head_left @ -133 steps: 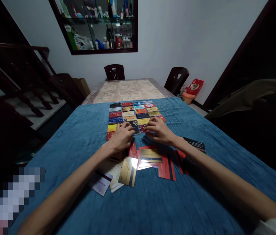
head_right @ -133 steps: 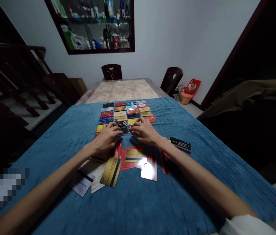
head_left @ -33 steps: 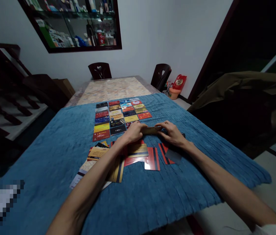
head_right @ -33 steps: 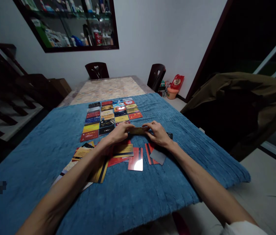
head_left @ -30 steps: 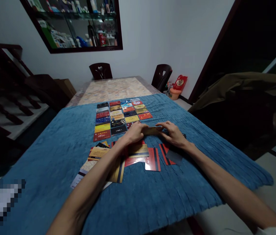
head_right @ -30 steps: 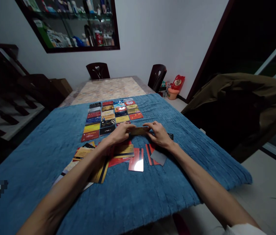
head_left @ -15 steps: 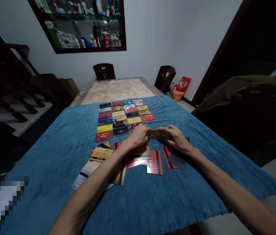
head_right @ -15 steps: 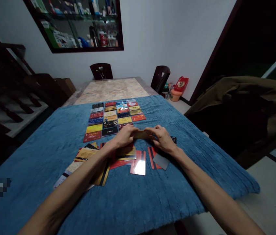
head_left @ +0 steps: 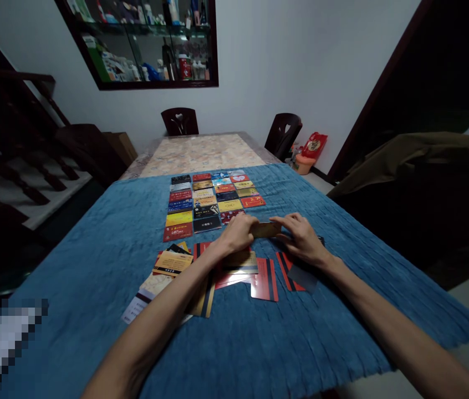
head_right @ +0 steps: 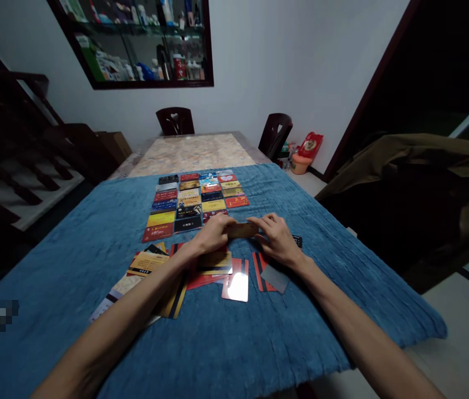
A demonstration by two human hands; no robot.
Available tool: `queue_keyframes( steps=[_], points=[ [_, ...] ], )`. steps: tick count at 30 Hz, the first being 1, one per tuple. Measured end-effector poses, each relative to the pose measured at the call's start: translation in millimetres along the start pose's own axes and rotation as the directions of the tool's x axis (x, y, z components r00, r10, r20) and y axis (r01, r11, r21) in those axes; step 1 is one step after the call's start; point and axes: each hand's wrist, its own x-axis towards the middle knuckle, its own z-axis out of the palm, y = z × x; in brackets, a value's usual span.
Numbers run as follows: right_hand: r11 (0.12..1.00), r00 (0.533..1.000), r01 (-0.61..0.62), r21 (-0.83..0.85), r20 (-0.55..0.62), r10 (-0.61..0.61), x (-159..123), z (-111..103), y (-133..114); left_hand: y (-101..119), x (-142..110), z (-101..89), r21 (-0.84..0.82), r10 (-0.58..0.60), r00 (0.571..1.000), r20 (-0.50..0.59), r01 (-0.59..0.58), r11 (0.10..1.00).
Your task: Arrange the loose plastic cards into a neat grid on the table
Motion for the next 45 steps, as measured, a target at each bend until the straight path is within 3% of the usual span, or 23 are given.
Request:
queue_keyframes(
  steps=[18, 45],
  points=[
    [0.965, 0.991, 0.09, -0.245, -0.078, -0.112, 1, 5, -8, 3, -1, -1.2, -0.063, -0.025, 0.999, -0.032, 0.023, 0.998],
    [0.943, 0.977, 0.096, -0.317, -0.153, -0.151, 3, 4, -11, 3, -3, -0.6, -0.045, -0.044, 0.999, -0.02, 0.043, 0.998]
  ],
)
